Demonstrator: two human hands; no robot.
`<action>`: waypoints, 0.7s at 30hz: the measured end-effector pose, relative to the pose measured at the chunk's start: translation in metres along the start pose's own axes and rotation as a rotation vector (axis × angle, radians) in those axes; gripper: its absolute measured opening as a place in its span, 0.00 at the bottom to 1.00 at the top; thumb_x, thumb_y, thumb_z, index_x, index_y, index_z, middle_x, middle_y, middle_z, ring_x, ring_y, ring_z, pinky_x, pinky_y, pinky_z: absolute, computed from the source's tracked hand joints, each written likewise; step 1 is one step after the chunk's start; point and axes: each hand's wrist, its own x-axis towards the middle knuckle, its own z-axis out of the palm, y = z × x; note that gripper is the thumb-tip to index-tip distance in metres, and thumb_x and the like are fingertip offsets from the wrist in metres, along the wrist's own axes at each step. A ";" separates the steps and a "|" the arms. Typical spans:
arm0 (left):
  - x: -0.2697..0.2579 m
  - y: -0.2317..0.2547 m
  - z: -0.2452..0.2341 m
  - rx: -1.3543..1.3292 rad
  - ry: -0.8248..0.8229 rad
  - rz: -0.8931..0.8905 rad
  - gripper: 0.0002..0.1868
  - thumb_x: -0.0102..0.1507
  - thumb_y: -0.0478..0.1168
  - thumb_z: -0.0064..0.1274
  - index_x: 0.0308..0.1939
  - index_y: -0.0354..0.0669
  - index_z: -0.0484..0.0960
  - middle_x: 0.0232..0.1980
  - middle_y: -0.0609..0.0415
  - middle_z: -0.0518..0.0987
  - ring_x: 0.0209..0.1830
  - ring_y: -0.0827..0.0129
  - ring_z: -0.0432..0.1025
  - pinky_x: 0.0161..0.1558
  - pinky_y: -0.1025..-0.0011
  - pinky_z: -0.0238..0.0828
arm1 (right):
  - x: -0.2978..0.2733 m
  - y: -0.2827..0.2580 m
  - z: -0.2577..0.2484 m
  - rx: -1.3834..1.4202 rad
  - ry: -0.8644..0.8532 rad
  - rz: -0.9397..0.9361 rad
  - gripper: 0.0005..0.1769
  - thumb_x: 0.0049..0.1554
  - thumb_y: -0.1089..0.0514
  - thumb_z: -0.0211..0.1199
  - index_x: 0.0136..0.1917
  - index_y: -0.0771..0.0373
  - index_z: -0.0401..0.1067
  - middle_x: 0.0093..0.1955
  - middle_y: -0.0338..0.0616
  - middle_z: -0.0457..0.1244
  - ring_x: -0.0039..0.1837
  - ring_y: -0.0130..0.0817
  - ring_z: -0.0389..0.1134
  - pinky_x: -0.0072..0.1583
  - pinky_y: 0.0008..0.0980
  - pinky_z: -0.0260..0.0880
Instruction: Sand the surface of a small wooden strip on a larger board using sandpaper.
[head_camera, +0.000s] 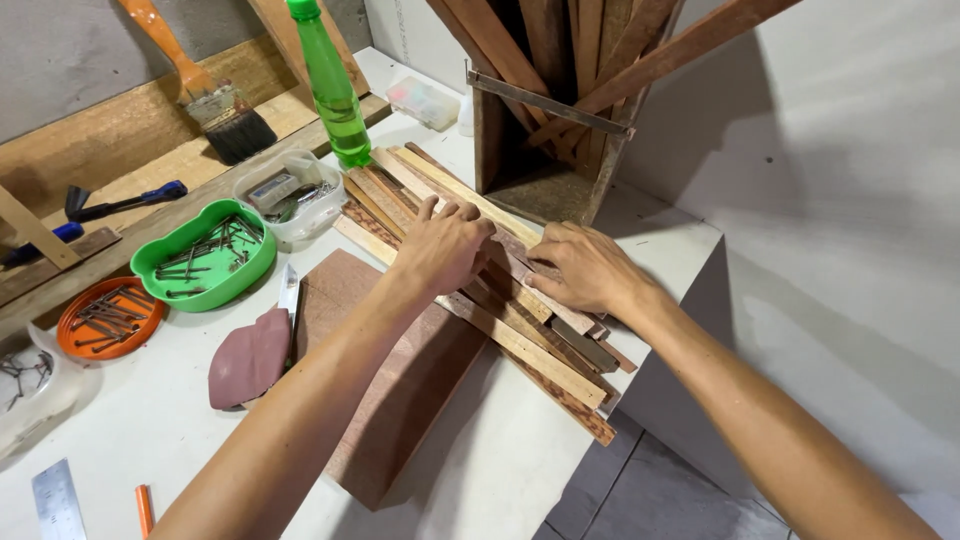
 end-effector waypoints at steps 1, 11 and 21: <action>-0.003 0.001 0.002 -0.002 -0.003 -0.003 0.19 0.65 0.50 0.54 0.57 0.48 0.81 0.57 0.50 0.79 0.65 0.59 0.70 0.74 0.44 0.51 | 0.000 -0.003 0.002 0.002 -0.004 -0.002 0.28 0.56 0.42 0.64 0.64 0.61 0.75 0.53 0.49 0.67 0.59 0.41 0.67 0.65 0.47 0.67; -0.024 0.005 0.041 -0.373 0.329 -0.101 0.21 0.66 0.45 0.50 0.62 0.48 0.81 0.63 0.45 0.74 0.68 0.52 0.62 0.70 0.54 0.58 | -0.001 -0.012 0.035 0.000 0.191 -0.117 0.23 0.56 0.45 0.68 0.51 0.69 0.78 0.48 0.51 0.68 0.52 0.41 0.69 0.59 0.42 0.71; -0.027 0.003 0.047 -0.342 0.586 -0.164 0.35 0.53 0.38 0.64 0.64 0.43 0.71 0.72 0.38 0.64 0.76 0.45 0.56 0.76 0.49 0.53 | -0.006 -0.004 0.050 0.089 0.395 -0.061 0.16 0.52 0.53 0.65 0.48 0.68 0.73 0.45 0.52 0.67 0.34 0.38 0.70 0.36 0.38 0.75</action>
